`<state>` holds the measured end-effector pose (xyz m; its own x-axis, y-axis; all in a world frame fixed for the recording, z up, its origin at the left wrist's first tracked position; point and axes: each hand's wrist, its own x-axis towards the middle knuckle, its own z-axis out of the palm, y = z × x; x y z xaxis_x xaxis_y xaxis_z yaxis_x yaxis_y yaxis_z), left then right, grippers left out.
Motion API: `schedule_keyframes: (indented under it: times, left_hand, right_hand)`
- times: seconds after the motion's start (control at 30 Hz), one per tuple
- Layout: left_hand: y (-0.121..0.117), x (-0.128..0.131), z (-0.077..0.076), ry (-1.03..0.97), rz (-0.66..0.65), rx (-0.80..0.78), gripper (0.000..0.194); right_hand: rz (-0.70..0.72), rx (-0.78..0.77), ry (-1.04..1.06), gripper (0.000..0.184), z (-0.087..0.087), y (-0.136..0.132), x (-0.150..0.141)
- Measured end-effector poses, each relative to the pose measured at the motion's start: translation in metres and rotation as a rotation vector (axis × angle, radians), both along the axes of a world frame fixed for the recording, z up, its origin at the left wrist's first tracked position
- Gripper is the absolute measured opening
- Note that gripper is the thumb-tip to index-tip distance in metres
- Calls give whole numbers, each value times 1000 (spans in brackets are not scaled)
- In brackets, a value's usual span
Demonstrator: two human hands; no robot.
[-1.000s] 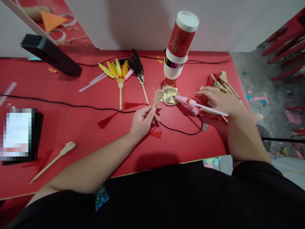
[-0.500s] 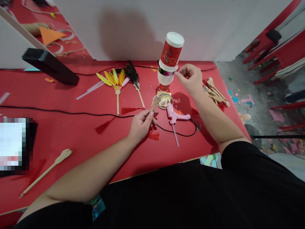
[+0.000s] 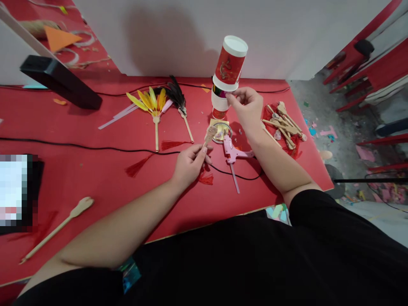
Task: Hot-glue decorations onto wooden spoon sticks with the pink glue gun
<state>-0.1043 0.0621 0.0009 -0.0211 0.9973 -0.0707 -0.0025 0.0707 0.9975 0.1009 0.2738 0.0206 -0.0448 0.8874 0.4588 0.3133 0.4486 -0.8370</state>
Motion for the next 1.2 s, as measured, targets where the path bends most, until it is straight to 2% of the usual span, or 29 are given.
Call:
schedule_keyframes:
  times: [0.17,0.4,0.57,0.93,1.2]
  left_hand:
    - [0,-1,-2,7,5,2,46]
    - [0,-3,-5,41,-3,35,43]
    - [0,-2,-5,26,-8,34,44]
    - [-1,-4,-9,49,-3,38,44]
    - [-1,-3,-9,56,-5,43,43]
  right_hand:
    - [17,12,32,58,-12,7,-6]
    - [46,63,-12,53,-3,-5,-4]
    - [21,80,-12,55,-4,-7,-5]
    - [19,31,-11,59,-9,2,-10]
    - [-16,-12,7,63,-7,-3,-11]
